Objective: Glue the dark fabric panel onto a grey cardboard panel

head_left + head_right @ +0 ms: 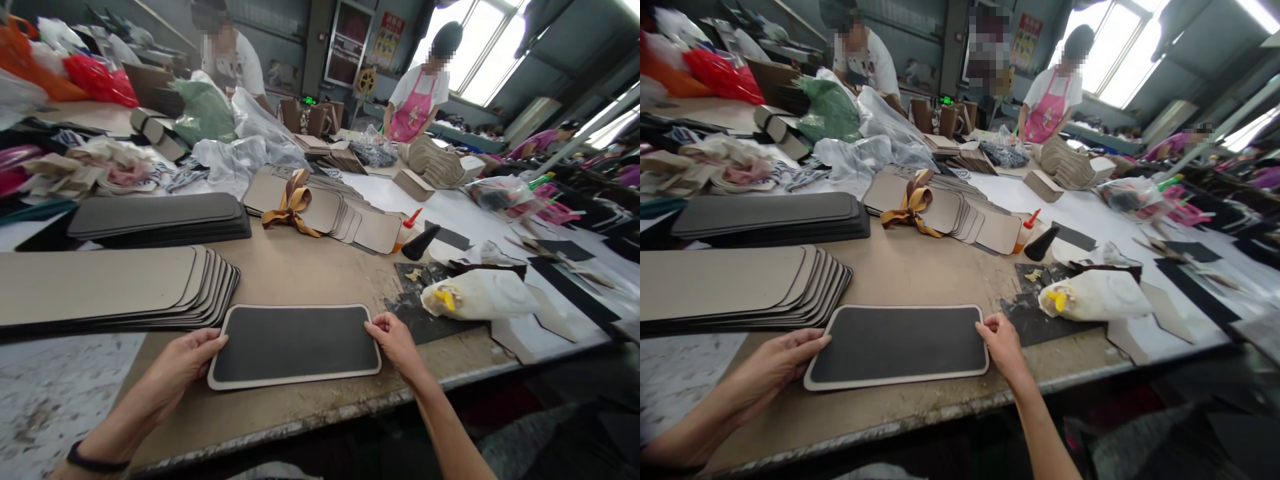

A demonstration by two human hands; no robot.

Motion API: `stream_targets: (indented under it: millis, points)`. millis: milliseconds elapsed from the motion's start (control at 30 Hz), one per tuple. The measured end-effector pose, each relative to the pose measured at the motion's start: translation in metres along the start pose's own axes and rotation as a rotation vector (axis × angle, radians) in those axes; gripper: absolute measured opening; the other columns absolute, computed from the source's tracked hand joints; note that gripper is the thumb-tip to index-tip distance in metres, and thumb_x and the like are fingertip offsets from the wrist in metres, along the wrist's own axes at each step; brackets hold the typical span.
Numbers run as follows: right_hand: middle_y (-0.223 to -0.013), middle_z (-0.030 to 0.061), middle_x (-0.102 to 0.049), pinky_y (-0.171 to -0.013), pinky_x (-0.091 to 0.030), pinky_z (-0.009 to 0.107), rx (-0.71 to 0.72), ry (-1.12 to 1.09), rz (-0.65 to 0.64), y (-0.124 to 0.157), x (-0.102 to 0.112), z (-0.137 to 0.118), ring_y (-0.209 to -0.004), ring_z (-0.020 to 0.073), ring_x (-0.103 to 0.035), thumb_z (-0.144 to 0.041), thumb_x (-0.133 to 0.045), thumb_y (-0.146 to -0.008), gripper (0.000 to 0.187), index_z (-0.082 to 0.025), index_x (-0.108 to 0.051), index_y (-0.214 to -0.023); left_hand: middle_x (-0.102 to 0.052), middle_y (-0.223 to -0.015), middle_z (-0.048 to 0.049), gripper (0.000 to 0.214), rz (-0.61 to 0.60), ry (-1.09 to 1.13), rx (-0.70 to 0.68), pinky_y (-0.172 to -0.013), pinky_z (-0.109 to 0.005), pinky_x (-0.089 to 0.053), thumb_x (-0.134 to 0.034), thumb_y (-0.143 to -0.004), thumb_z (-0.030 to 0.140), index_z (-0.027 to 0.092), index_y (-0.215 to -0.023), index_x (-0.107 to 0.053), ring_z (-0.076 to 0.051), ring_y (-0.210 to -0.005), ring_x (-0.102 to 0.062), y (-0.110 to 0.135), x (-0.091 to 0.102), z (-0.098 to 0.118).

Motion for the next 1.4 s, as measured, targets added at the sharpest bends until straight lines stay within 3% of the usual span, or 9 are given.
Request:
stream_targets:
  millis: [167,367,500,600,700,833,933,1067,1400]
  points:
    - [-0.067,0.0043,-0.062,-0.058,-0.046,0.029,0.048,-0.062,0.011,-0.019,0.012,-0.014,-0.064,0.0196,-0.059,-0.048,-0.060,-0.060,0.032,-0.018,-0.055,-0.071,-0.069,-0.068,-0.0040,0.037,-0.055,-0.007,-0.119,-0.056,-0.022,-0.052,-0.078,-0.051,0.038,0.015,-0.076,-0.062,-0.016,-0.060,-0.064,-0.007,-0.010,0.019]
    - [-0.069,0.0054,-0.065,-0.058,-0.047,0.029,0.150,0.046,0.118,-0.093,0.025,-0.038,-0.066,0.0207,-0.062,-0.047,-0.057,-0.065,0.031,-0.018,-0.055,-0.076,-0.070,-0.070,-0.0055,0.031,-0.075,-0.059,-0.383,-0.064,-0.028,-0.055,-0.068,-0.061,0.039,0.014,-0.079,-0.062,-0.019,-0.066,-0.067,-0.050,-0.041,0.069]
    - [-0.071,0.0070,-0.066,-0.063,-0.049,0.031,0.170,0.147,0.165,-0.126,0.019,-0.046,-0.070,0.0224,-0.064,-0.040,-0.056,-0.069,0.025,-0.017,-0.056,-0.080,-0.070,-0.075,-0.0096,0.027,0.051,-0.375,-0.537,-0.073,-0.036,-0.055,-0.051,-0.071,0.032,0.011,-0.084,-0.062,-0.024,-0.074,-0.068,-0.088,-0.048,0.086]
    - [-0.088,0.0159,-0.066,-0.079,-0.047,0.040,0.189,0.272,0.204,-0.130,0.007,-0.048,-0.089,0.0299,-0.062,-0.035,-0.054,-0.072,0.029,-0.013,-0.061,-0.090,-0.067,-0.098,-0.0168,0.035,0.209,-0.492,-0.594,-0.092,-0.047,-0.045,-0.052,-0.070,0.025,0.008,-0.099,-0.060,-0.031,-0.099,-0.061,-0.104,-0.047,0.082]
    - [-0.122,0.0226,-0.053,-0.099,-0.034,0.044,0.321,0.438,0.195,-0.127,-0.007,-0.056,-0.119,0.0328,-0.044,-0.038,-0.048,-0.078,0.049,-0.007,-0.056,-0.115,-0.053,-0.126,-0.0194,0.042,0.340,-0.763,-0.816,-0.104,-0.047,-0.033,-0.047,-0.078,0.025,0.007,-0.116,-0.053,-0.030,-0.120,-0.047,-0.108,-0.052,0.076]
    - [-0.142,0.0177,-0.033,-0.108,-0.022,0.043,0.545,0.761,0.062,-0.127,-0.029,-0.066,-0.133,0.0290,-0.024,-0.045,-0.037,-0.087,0.062,-0.007,-0.038,-0.136,-0.044,-0.136,-0.0172,0.046,0.326,-1.283,-1.120,-0.105,-0.045,-0.033,-0.045,-0.085,0.036,0.013,-0.125,-0.049,-0.030,-0.129,-0.036,-0.117,-0.070,0.066]
    - [-0.147,0.0143,-0.025,-0.109,-0.019,0.044,0.564,0.844,-0.062,-0.126,-0.042,-0.064,-0.136,0.0262,-0.017,-0.048,-0.034,-0.089,0.061,-0.015,-0.031,-0.140,-0.038,-0.141,-0.0131,0.051,0.289,-1.457,-1.157,-0.104,-0.046,-0.034,-0.044,-0.086,0.046,0.022,-0.131,-0.044,-0.030,-0.132,-0.030,-0.128,-0.076,0.056]
    - [-0.148,0.0141,-0.023,-0.110,-0.015,0.044,0.522,0.867,-0.179,-0.123,-0.052,-0.057,-0.137,0.0250,-0.014,-0.050,-0.034,-0.090,0.061,-0.018,-0.029,-0.141,-0.035,-0.143,-0.0118,0.053,0.297,-1.515,-1.142,-0.105,-0.046,-0.033,-0.041,-0.086,0.051,0.026,-0.134,-0.039,-0.028,-0.133,-0.029,-0.136,-0.075,0.044]
    - [-0.146,0.0142,-0.028,-0.108,-0.020,0.049,0.656,0.803,-0.061,-0.127,-0.055,-0.042,-0.135,0.0271,-0.021,-0.050,-0.035,-0.089,0.059,-0.017,-0.035,-0.139,-0.035,-0.142,-0.0156,0.057,0.286,-1.517,-1.125,-0.104,-0.048,-0.035,-0.043,-0.085,0.053,0.024,-0.134,-0.039,-0.030,-0.131,-0.032,-0.130,-0.076,0.047]
Point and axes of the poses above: each hand's wrist, its own y-axis away from the middle knuckle, its own x-axis out of the back of the hand, z = x × y, the point moved 2 cm from there along -y, towards the middle knuckle
